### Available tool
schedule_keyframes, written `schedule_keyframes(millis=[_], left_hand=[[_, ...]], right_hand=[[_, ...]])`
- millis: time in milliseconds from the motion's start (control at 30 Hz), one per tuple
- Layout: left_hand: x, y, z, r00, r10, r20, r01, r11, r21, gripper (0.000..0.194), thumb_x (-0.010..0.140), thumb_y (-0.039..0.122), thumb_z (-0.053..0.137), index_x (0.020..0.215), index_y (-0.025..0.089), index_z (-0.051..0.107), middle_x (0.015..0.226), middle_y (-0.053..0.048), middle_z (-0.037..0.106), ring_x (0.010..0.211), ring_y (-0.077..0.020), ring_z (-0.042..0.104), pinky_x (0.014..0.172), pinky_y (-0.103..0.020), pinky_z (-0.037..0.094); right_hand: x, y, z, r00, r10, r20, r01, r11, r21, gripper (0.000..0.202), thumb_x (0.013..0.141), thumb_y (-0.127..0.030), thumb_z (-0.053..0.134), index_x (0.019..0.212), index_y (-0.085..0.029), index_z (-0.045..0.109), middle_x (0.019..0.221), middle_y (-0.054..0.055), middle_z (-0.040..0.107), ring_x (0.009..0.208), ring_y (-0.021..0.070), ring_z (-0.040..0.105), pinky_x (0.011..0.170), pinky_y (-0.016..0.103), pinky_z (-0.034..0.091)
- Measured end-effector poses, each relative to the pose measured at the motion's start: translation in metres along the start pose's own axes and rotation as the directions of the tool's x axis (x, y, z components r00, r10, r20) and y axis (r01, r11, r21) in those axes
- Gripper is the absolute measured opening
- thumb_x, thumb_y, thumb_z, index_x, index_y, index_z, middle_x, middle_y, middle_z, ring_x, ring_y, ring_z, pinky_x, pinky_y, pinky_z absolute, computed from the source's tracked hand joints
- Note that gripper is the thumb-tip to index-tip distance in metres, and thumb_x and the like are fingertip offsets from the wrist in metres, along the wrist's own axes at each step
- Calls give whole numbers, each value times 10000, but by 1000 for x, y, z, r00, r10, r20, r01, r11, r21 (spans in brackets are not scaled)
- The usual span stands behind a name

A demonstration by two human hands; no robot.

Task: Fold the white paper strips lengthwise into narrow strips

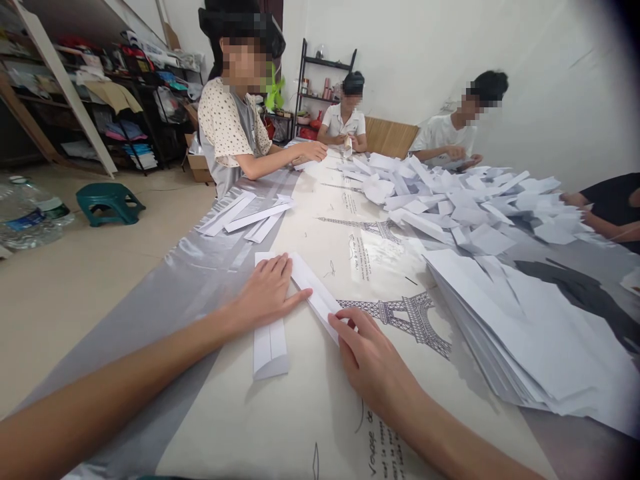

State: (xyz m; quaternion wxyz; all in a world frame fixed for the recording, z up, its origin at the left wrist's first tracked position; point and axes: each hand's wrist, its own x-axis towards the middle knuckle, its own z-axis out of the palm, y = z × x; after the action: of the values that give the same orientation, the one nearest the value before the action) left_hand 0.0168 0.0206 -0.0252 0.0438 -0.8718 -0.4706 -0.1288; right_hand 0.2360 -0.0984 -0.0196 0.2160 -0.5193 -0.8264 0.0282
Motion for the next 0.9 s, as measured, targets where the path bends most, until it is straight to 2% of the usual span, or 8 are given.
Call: schedule_keyframes(millis=[100, 233, 400, 567, 700, 900], left_hand=[[0, 0, 1, 1000, 7, -1, -7, 1000, -6, 805, 1003, 700, 274, 1465, 62, 441, 1533, -242, 450, 1417, -368, 428, 1151, -499, 336], [0, -1, 2, 1000, 13, 16, -13, 1000, 21, 836, 1001, 699, 285, 1458, 16, 435, 1531, -265, 439, 1422, -374, 414, 1156, -503, 331], [1, -2, 3, 1000, 19, -1, -19, 1000, 2, 837, 985, 723, 303, 1466, 53, 439, 1527, -242, 454, 1420, -372, 417, 1156, -506, 330], [2, -2, 4, 1000, 10, 0, -10, 1000, 4, 875, 957, 764, 326, 1480, 69, 429, 1532, -237, 452, 1428, -371, 409, 1158, -502, 325], [2, -1, 1, 1000, 18, 1, -18, 1000, 16, 876, 954, 771, 318, 1460, 67, 445, 1519, -245, 464, 1412, -373, 429, 1149, -503, 334], [2, 0, -3, 998, 20, 52, -24, 997, 69, 862, 966, 732, 341, 1442, 23, 452, 1541, -265, 427, 1425, -371, 411, 1147, -488, 333]], right_hand=[[0, 1, 1, 999, -32, 12, 33, 996, -81, 446, 892, 58, 384, 1218, -152, 604, 1144, 152, 637, 912, 251, 617, 684, 404, 588], [-1, -2, 1, 996, -80, 37, 85, 978, -189, 469, 836, 114, 392, 1186, -109, 612, 1120, 157, 635, 878, 250, 581, 681, 392, 577], [-2, -7, 1, 991, -119, 57, 130, 948, -289, 490, 805, 139, 400, 1181, -98, 606, 1068, 158, 632, 906, 262, 564, 732, 409, 578], [-1, -7, 0, 991, -120, 67, 135, 940, -314, 505, 762, 151, 446, 1164, -102, 618, 1079, 151, 646, 933, 272, 576, 754, 417, 579], [1, -7, -3, 986, -139, 87, 160, 936, -315, 510, 733, 157, 481, 1142, -104, 642, 1225, 153, 652, 971, 280, 590, 796, 423, 579], [3, -11, -6, 977, -170, 127, 202, 932, -301, 444, 781, 128, 516, 1137, -89, 670, 1270, 169, 666, 1023, 299, 614, 807, 435, 571]])
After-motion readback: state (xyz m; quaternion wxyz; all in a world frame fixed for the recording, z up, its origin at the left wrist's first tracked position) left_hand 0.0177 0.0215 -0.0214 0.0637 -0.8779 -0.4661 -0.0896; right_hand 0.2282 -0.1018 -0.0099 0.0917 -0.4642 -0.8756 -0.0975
